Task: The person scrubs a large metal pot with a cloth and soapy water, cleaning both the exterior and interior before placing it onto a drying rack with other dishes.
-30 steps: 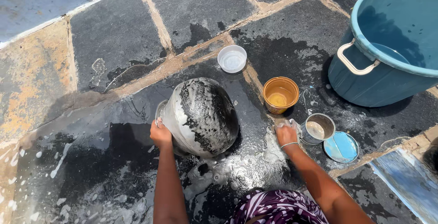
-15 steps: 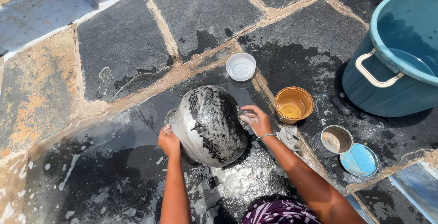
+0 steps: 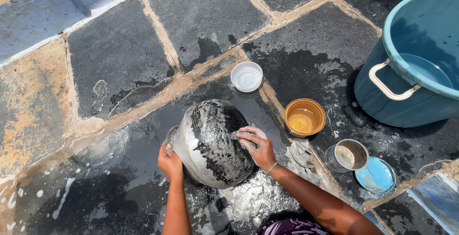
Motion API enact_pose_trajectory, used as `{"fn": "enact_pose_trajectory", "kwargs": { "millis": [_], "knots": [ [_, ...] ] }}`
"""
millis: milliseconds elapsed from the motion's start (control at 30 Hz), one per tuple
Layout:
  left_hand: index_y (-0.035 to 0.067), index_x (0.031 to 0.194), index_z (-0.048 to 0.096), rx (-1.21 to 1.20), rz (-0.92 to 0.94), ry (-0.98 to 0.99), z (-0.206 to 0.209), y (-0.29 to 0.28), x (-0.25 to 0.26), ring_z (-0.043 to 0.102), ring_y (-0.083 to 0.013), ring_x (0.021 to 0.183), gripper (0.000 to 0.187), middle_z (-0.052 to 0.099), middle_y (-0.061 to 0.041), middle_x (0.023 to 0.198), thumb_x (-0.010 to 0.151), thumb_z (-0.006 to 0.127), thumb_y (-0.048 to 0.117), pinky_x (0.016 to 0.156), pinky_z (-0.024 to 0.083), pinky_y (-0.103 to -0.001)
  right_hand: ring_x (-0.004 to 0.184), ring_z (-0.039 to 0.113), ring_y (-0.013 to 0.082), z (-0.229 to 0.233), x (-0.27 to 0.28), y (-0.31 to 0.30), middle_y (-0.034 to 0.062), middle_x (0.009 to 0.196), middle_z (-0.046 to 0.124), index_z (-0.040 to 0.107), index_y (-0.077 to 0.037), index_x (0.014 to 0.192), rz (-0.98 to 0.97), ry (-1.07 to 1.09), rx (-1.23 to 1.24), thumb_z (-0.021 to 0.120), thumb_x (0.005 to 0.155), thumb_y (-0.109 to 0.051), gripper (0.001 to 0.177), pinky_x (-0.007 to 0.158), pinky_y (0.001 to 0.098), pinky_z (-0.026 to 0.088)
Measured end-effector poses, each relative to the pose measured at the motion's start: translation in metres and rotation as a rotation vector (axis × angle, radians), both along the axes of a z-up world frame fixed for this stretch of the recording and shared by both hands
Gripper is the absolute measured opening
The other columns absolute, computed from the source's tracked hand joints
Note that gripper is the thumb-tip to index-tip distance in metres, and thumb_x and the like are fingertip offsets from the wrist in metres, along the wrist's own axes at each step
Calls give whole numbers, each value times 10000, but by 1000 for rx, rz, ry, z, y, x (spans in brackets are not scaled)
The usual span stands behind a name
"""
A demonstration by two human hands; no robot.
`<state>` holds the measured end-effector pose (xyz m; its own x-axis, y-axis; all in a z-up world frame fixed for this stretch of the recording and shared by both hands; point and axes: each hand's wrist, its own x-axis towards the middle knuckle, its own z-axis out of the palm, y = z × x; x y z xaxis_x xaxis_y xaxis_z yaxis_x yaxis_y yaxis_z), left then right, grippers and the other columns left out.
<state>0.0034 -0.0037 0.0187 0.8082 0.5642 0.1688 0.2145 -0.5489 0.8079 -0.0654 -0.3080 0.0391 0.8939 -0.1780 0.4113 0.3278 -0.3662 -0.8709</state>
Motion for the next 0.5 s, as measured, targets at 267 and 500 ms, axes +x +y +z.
{"fn": "enact_pose_trajectory", "kwargs": {
  "millis": [267, 500],
  "knots": [
    [115, 1330, 681, -62, 41, 83, 10, -7, 5, 745, -314, 854, 324, 761, -220, 1006, 1033, 607, 220, 793, 540, -419, 1033, 707, 262, -81, 106, -21, 102, 1094, 751, 794, -149, 1175, -125, 78, -31, 747, 901, -93, 283, 916, 349, 543],
    [122, 1313, 700, -22, 60, 105, 13, -8, 16, 733, -325, 888, 316, 756, -218, 1038, 1020, 622, 210, 806, 536, -430, 1059, 711, 226, -51, -6, -17, 100, 1126, 757, 777, -151, 1186, -133, 179, -2, 736, 894, -113, 297, 932, 340, 551]
  ]
}}
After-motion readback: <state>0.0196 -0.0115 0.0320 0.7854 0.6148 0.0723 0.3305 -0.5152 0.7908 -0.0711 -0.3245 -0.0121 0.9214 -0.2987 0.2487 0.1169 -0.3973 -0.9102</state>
